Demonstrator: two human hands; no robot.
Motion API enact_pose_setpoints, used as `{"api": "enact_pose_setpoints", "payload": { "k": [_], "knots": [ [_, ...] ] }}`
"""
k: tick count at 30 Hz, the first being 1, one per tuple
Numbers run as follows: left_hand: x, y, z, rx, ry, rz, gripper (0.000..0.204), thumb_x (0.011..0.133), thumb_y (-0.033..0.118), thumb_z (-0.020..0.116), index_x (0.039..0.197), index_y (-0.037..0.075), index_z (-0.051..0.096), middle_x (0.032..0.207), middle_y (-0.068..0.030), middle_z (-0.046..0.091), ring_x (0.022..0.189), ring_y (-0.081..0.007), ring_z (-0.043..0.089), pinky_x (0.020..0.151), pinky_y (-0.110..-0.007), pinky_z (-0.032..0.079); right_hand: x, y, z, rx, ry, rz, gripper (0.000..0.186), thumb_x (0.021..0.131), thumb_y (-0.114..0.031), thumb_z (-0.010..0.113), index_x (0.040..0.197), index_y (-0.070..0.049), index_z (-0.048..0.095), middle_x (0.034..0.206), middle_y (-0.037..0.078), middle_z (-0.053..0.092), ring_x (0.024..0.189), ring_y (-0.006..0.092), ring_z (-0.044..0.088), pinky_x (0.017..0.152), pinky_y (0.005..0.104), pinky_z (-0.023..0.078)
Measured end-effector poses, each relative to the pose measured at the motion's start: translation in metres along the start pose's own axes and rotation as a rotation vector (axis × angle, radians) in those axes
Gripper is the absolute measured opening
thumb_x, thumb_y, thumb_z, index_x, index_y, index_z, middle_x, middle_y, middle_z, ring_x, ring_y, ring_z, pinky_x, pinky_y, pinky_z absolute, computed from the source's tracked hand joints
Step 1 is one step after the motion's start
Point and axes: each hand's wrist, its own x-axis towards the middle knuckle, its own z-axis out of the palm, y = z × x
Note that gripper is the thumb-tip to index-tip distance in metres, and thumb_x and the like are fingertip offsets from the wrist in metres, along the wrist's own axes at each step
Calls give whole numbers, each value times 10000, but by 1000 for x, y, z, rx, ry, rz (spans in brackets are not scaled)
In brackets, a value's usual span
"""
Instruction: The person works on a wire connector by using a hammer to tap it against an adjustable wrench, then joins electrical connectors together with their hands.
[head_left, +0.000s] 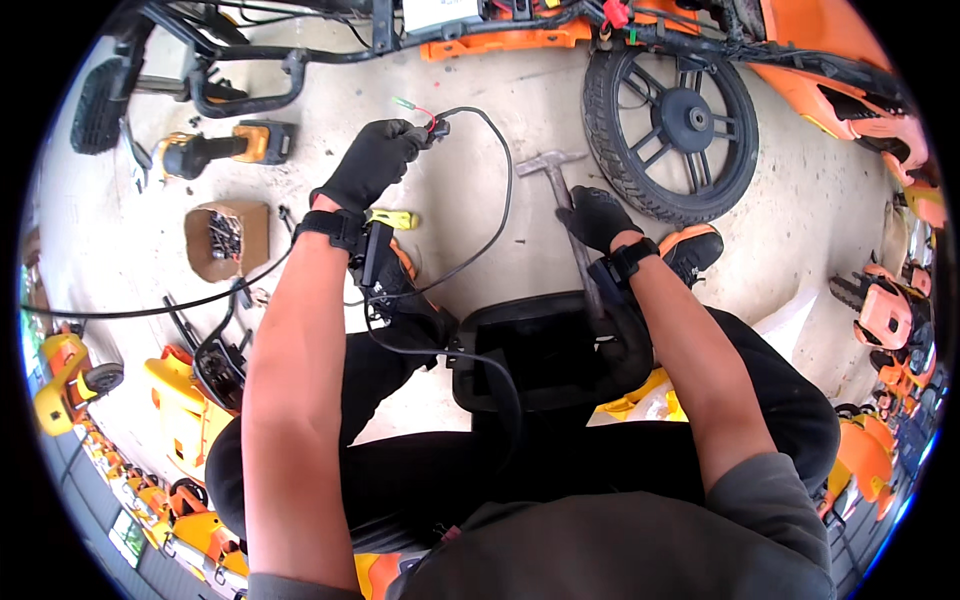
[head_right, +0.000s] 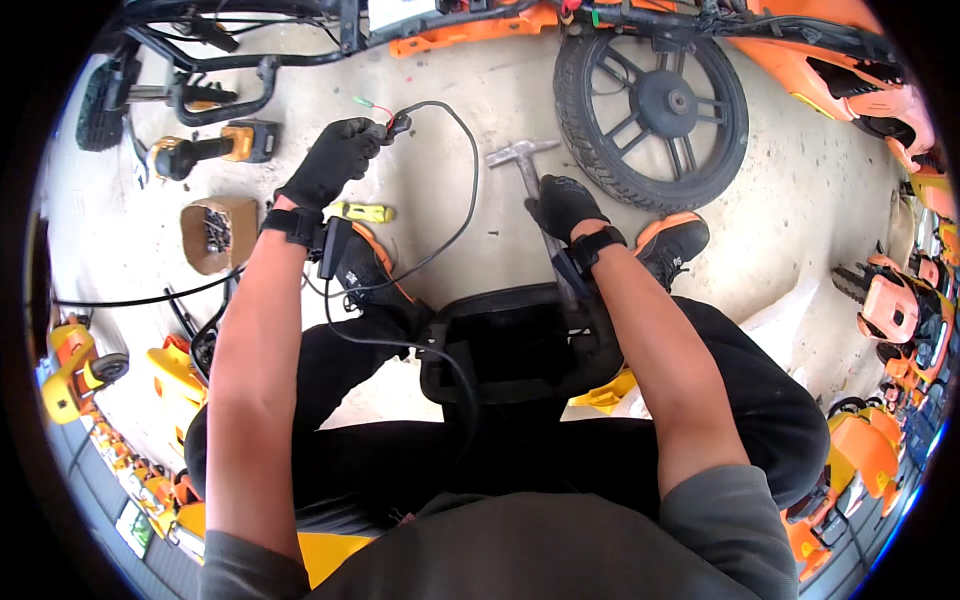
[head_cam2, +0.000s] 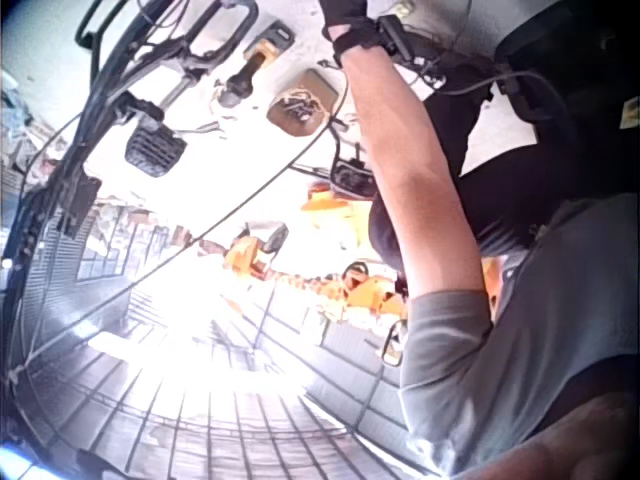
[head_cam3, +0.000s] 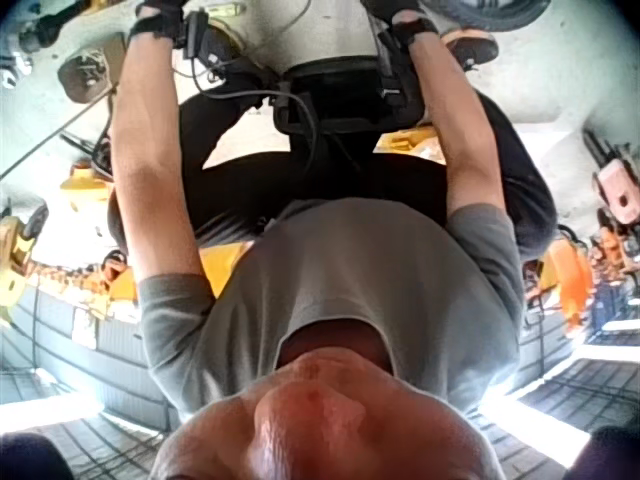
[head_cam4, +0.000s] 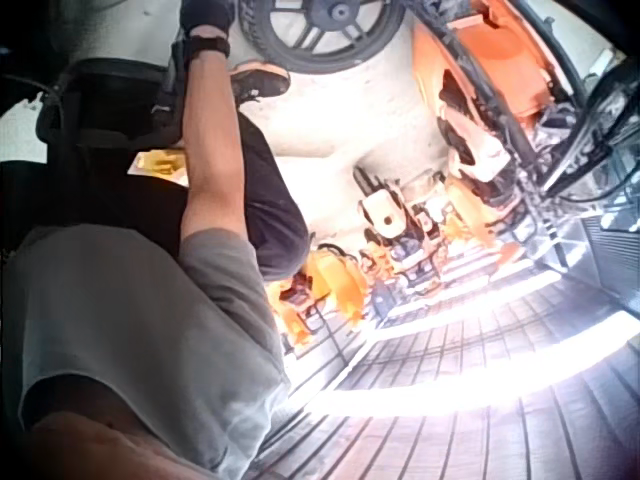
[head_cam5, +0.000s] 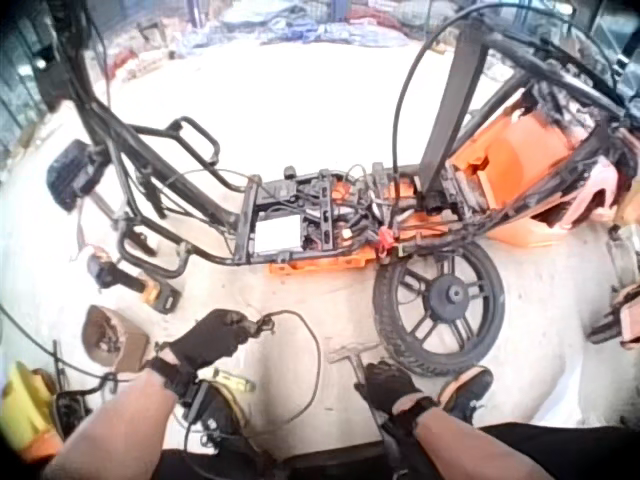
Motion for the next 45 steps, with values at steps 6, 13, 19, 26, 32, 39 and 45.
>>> {"api": "enact_pose_setpoints", "payload": {
  "k": [6, 13, 19, 26, 32, 39, 45],
  "knots": [
    [-68, 101, -24, 386, -94, 161, 272, 968, 293, 546, 951, 68, 699, 679, 78, 481, 562, -25, 379, 493, -197, 311, -17, -146, -128, 0, 571, -682, 314, 888, -329, 623, 1046, -57, 609, 942, 126, 595, 907, 322, 603, 754, 426, 502],
    [-198, 205, -3, 433, -80, 289, 270, 935, 292, 584, 989, 49, 687, 742, 42, 543, 629, -30, 452, 521, -195, 375, -84, -196, -217, -373, 597, -929, 265, 890, -229, 626, 1114, -90, 595, 982, 81, 629, 940, 253, 631, 742, 368, 541],
    [-257, 220, 34, 248, -8, 355, 332, 996, 326, 519, 1107, 24, 600, 792, -29, 629, 597, -88, 605, 525, -215, 512, -144, -212, -261, -302, 439, -1031, 168, 869, -117, 624, 1019, -43, 604, 911, 111, 630, 823, 266, 654, 691, 352, 538],
    [-274, 213, 48, 120, -20, 378, 321, 977, 295, 564, 926, -13, 639, 735, -44, 652, 569, -85, 626, 507, -222, 523, -173, -217, -253, -485, 515, -931, 199, 829, -150, 657, 983, -37, 603, 820, 95, 614, 745, 270, 645, 645, 361, 527],
    [-279, 213, 41, -186, -119, 503, 345, 990, 294, 525, 962, -34, 631, 758, -79, 660, 607, -143, 667, 536, -259, 556, -173, -221, -279, -185, 438, -1025, 251, 794, -120, 694, 1022, -49, 615, 807, 107, 590, 750, 295, 621, 638, 381, 497],
    [-287, 227, 46, -454, -161, 586, 420, 992, 339, 530, 1043, -66, 628, 806, -126, 675, 627, -203, 688, 540, -288, 564, -182, -232, -310, 35, 450, -1084, 181, 853, -177, 712, 960, -45, 649, 744, 105, 563, 661, 282, 579, 577, 383, 459],
    [-287, 235, 53, -504, -118, 627, 449, 999, 370, 514, 1041, -60, 636, 779, -133, 677, 585, -196, 670, 515, -280, 545, -173, -234, -320, 403, 346, -1003, 262, 938, -263, 636, 869, -11, 653, 683, 75, 624, 585, 145, 571, 535, 314, 445]
  ]
}}
